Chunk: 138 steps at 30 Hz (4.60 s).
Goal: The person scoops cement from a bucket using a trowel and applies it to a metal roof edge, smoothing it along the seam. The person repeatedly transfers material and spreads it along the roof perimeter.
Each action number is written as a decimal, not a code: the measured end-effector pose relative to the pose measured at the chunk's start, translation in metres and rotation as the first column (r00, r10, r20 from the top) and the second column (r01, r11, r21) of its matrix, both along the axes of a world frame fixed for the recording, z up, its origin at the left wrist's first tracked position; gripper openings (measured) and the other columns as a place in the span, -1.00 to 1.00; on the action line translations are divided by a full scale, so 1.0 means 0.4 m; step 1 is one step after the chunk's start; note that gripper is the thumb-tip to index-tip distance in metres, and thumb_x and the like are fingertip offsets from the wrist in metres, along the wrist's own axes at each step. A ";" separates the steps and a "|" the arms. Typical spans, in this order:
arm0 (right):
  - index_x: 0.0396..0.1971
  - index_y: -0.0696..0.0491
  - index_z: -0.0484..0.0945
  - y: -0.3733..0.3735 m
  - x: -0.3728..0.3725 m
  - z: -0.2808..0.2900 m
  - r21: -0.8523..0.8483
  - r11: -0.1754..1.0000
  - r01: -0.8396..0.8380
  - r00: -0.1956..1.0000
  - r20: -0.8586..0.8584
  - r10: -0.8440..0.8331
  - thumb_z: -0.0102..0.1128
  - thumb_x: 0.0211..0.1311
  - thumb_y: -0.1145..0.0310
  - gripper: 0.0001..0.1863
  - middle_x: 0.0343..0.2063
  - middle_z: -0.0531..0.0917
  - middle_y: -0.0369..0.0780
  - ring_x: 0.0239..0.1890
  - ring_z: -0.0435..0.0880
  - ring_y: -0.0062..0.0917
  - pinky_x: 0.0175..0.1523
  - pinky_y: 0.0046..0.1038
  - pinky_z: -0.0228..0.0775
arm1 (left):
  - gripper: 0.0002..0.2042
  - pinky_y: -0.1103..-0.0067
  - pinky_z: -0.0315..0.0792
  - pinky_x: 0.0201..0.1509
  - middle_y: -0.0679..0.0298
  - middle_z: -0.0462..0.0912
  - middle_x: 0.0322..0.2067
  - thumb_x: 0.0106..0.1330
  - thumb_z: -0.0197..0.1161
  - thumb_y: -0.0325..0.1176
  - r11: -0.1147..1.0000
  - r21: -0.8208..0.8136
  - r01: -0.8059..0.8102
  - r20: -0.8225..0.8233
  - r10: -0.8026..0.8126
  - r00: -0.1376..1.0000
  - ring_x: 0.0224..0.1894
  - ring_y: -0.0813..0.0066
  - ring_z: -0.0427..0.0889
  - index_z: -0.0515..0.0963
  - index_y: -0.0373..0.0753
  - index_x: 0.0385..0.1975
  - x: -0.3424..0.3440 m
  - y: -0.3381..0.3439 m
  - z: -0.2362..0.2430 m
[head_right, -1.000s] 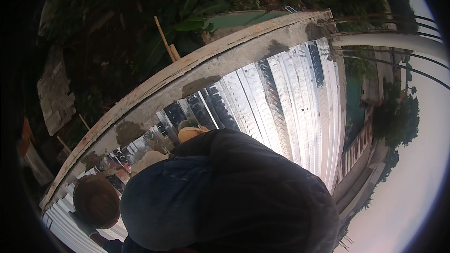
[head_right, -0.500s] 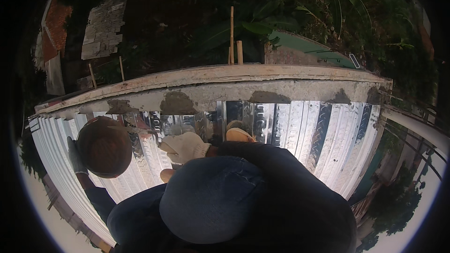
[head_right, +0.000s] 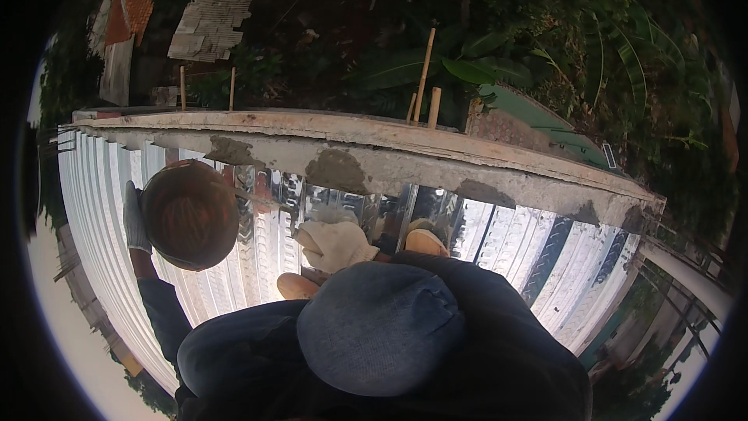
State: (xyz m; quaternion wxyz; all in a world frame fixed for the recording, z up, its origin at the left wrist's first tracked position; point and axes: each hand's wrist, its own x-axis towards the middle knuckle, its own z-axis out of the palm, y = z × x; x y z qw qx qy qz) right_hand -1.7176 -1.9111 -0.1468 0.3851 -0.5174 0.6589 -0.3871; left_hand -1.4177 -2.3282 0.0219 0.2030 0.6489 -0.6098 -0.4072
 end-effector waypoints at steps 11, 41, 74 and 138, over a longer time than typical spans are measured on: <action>0.15 -0.04 0.72 -0.002 0.000 0.003 -0.123 0.991 0.054 0.998 -0.013 -0.056 0.51 0.21 0.11 -0.49 -0.04 0.83 -0.12 0.11 0.81 -0.11 0.30 -0.07 0.61 | -0.44 0.49 0.40 -0.27 0.46 0.47 -0.47 0.75 0.10 0.21 0.999 0.008 -0.038 -0.064 0.039 0.997 -0.41 0.62 0.40 0.55 -0.10 -0.45 0.001 0.003 0.001; 0.16 0.02 0.69 -0.023 -0.001 0.001 -0.321 0.942 0.096 0.986 -0.097 -0.133 0.52 0.19 0.14 -0.45 -0.08 0.81 -0.09 -0.01 0.82 -0.03 0.18 -0.05 0.66 | -0.41 0.47 0.36 -0.32 0.46 0.52 -0.50 0.73 0.15 0.16 0.997 -0.039 -0.069 -0.017 0.068 0.998 -0.42 0.65 0.40 0.57 -0.19 -0.49 0.014 0.079 0.015; -0.16 -0.11 0.80 -0.322 -0.267 1.380 0.775 0.458 -0.435 -0.214 -0.583 0.783 0.46 0.24 0.19 -0.79 0.04 0.78 0.00 -0.03 0.85 -0.08 0.03 -0.08 0.73 | -0.43 0.17 0.72 0.03 0.01 0.86 -0.10 0.55 0.26 0.16 -0.576 0.086 -0.813 0.378 0.774 -0.508 -0.03 0.00 0.86 0.72 -0.31 0.13 0.601 1.853 1.223; -0.30 0.22 0.58 -2.526 3.292 1.845 0.462 0.569 -0.680 0.547 -0.198 0.814 0.38 0.28 0.25 -0.70 -0.53 0.70 -0.09 -0.50 0.76 -0.32 -0.30 -0.18 0.58 | -0.64 0.14 0.77 -0.27 0.13 0.66 -0.09 0.19 0.30 -0.35 -0.824 0.452 -0.342 -0.466 0.109 -0.878 -0.18 0.04 0.78 0.57 -0.03 0.03 2.874 -0.109 1.330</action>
